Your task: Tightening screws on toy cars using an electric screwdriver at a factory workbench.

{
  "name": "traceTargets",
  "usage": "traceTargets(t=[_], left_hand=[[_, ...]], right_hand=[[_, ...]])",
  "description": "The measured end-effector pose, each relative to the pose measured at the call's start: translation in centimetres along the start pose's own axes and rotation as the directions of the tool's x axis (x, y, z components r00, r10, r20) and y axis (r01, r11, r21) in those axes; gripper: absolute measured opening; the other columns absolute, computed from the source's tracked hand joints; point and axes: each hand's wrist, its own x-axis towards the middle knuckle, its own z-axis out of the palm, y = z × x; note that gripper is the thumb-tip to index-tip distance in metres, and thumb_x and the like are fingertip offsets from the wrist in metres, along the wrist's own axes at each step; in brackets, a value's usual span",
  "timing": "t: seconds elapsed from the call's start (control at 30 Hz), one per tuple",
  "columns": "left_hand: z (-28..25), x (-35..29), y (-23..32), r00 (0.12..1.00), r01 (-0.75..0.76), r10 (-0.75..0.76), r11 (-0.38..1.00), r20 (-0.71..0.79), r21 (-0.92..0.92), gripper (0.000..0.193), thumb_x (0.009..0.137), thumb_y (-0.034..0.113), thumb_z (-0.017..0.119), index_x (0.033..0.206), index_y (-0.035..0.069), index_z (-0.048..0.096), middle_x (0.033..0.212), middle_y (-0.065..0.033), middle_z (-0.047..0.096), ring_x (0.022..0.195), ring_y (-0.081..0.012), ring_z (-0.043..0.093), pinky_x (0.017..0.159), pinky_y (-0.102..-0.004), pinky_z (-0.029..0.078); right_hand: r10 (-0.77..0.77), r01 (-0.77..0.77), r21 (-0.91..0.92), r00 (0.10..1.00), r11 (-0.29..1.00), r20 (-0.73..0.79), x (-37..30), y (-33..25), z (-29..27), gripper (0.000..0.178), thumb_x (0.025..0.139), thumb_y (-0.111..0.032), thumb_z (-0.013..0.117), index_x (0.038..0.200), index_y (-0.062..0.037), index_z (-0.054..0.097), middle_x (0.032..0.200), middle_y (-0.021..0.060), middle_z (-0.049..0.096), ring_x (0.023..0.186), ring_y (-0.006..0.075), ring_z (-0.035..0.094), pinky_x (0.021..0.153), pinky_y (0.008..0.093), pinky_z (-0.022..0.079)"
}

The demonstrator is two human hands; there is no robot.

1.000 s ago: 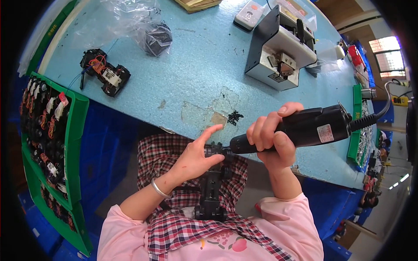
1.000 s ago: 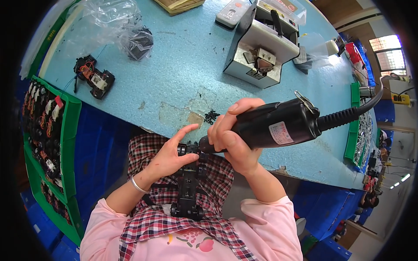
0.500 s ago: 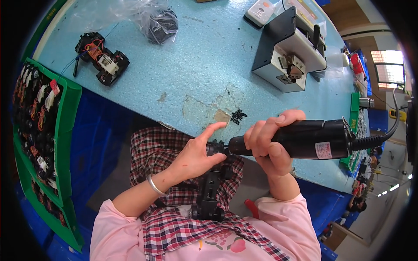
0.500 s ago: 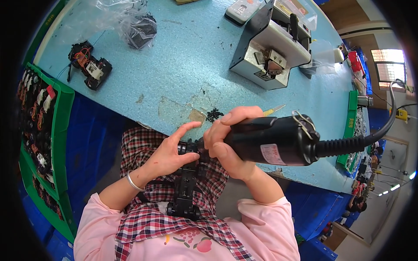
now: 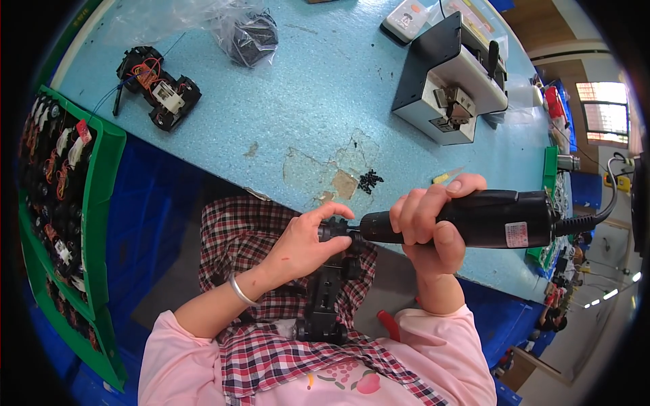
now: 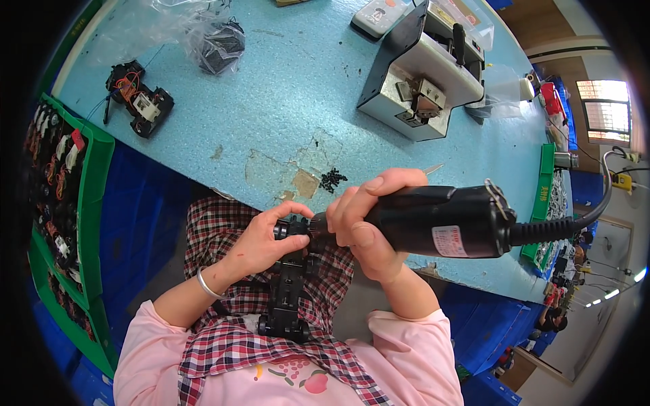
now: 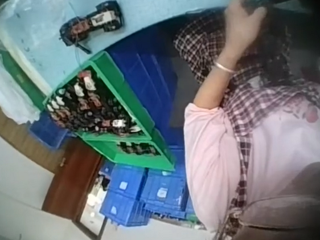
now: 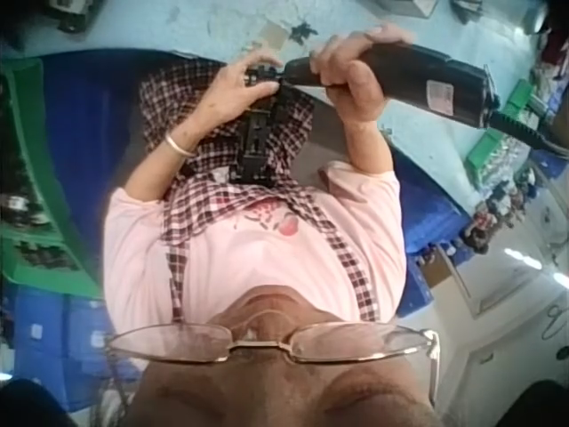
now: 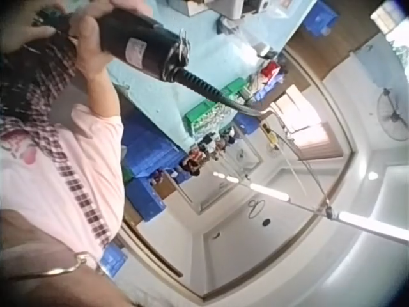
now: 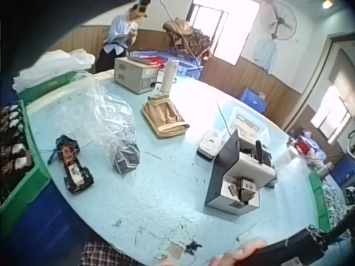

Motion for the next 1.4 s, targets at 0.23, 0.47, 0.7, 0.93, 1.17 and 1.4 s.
traceTargets(t=[0.23,0.47,0.7,0.93,1.17,1.4], left_hand=[[0.1,0.0,0.6,0.999,0.026,-0.025,1.000,-0.033,0.005,0.016,0.083,0.015,0.060,0.096,0.005,0.060,0.078,0.0008,0.058,0.073,-0.0049,0.053,0.068,-0.0218,0.045],[0.5,0.0,-0.1,0.997,-0.014,0.011,0.999,-0.078,-0.038,0.019,0.083,0.019,0.058,0.094,0.003,0.062,0.075,-0.0070,0.062,0.069,-0.0108,0.055,0.067,-0.0272,0.045],[0.3,0.0,-0.1,0.999,0.020,-0.023,0.995,-0.035,-0.094,0.018,0.086,0.017,0.057,0.092,0.001,0.063,0.075,-0.0009,0.060,0.071,-0.0051,0.051,0.065,-0.0223,0.043],[0.4,0.1,0.0,0.998,-0.018,0.014,0.998,-0.057,-0.058,0.020,0.085,0.019,0.057,0.093,0.001,0.063,0.071,-0.0035,0.060,0.069,-0.0066,0.051,0.065,-0.0243,0.043],[0.4,0.0,0.1,0.998,0.001,-0.004,0.998,-0.057,-0.055,0.020,0.085,0.018,0.057,0.093,0.001,0.063,0.072,-0.0045,0.061,0.070,-0.0068,0.052,0.067,-0.0243,0.043],[0.2,0.0,0.2,0.999,0.026,-0.027,0.998,-0.018,-0.055,0.016,0.086,0.014,0.057,0.095,0.002,0.062,0.082,0.0003,0.061,0.077,-0.0041,0.053,0.070,-0.0213,0.044]], right_hand=[[-0.047,0.047,-0.005,0.999,0.999,0.018,0.4,-0.7,-0.2,0.038,0.083,-0.019,0.061,0.109,-0.0113,0.034,0.058,-0.0002,0.043,0.048,0.0115,0.043,0.052,0.0285,0.040],[-0.038,0.040,-0.021,0.996,0.999,0.077,0.3,-0.5,-0.3,0.036,0.084,-0.020,0.057,0.111,-0.0115,0.035,0.060,-0.0006,0.042,0.050,0.0113,0.042,0.054,0.0284,0.039],[-0.063,0.063,0.004,0.994,0.998,0.088,0.7,-0.8,-0.6,0.036,0.084,-0.019,0.057,0.112,-0.0113,0.036,0.060,-0.0006,0.042,0.050,0.0113,0.042,0.052,0.0282,0.040],[-0.085,0.084,0.027,0.996,0.996,0.038,0.8,-0.6,-1.0,0.035,0.084,-0.020,0.056,0.112,-0.0110,0.038,0.059,-0.0006,0.043,0.049,0.0112,0.043,0.051,0.0280,0.040],[-0.017,0.017,0.083,1.000,0.996,0.003,0.6,-0.8,-1.1,0.039,0.084,-0.023,0.062,0.110,-0.0124,0.034,0.059,0.0005,0.044,0.050,0.0129,0.045,0.055,0.0300,0.041],[-0.010,0.009,0.082,1.000,0.997,0.014,0.6,-0.8,-1.0,0.039,0.085,-0.023,0.062,0.111,-0.0126,0.034,0.059,0.0003,0.044,0.050,0.0127,0.045,0.055,0.0299,0.040]])
